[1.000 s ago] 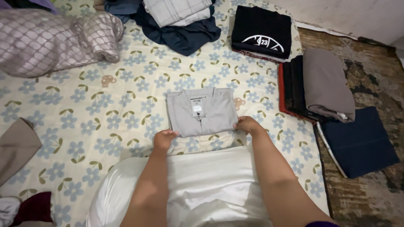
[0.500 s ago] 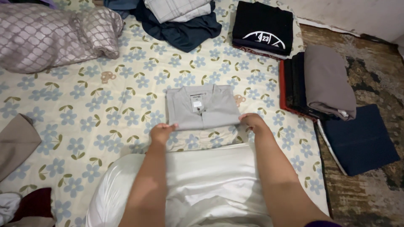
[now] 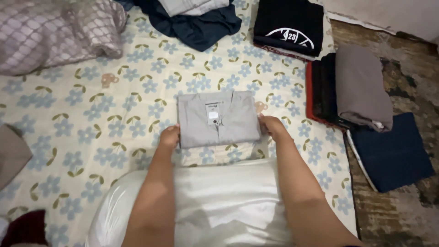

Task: Folding various items of clothing including t-shirts and towels on a surface.

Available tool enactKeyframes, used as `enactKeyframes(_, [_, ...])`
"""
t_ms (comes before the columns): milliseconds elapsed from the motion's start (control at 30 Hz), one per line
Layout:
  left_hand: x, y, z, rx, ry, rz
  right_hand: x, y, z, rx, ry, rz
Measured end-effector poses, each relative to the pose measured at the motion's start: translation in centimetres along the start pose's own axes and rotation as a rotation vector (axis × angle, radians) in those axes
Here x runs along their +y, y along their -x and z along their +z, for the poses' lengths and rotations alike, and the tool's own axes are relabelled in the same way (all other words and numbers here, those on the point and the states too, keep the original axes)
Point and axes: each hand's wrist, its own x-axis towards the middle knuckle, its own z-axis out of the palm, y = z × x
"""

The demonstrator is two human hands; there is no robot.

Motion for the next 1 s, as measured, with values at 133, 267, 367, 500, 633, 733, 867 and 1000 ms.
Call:
enactKeyframes(133, [-0.5,-2.5,0.4,-0.162,0.321,-0.288,-0.1,-1.9,1.5,-0.068,-0.192,0.004])
enactKeyframes(267, [-0.1,-3.3,0.7,-0.200,0.446,-0.353,-2.0,-1.9,3.2,0.063,-0.156,0.004])
enactKeyframes(367, [3.0,-0.2,0.0,-0.178,0.486,-0.370,-4.5,0.3,4.1,0.080,-0.126,-0.001])
enactKeyframes(500, [2.4,-0.1,-0.2,-0.083,0.332,-0.246,-3.2,-1.4,3.5,0.108,-0.074,-0.096])
enactKeyframes(633, [-0.8,-2.7,1.1,0.033,0.282,-0.057,-2.6,-1.9,3.2,0.154,-0.072,-0.181])
enactKeyframes(733, [0.1,-4.0,1.8,0.092,0.253,0.106,-3.8,-1.7,3.3,0.134,-0.137,-0.163])
enactKeyframes(867, [5.0,-3.1,1.7,0.075,0.378,-0.147,-5.2,-1.8,4.5,0.191,-0.153,-0.108])
enactKeyframes(1000, [4.1,-4.4,1.2,0.039,0.523,-0.218,-2.6,-5.9,4.7,0.254,-0.184,-0.237])
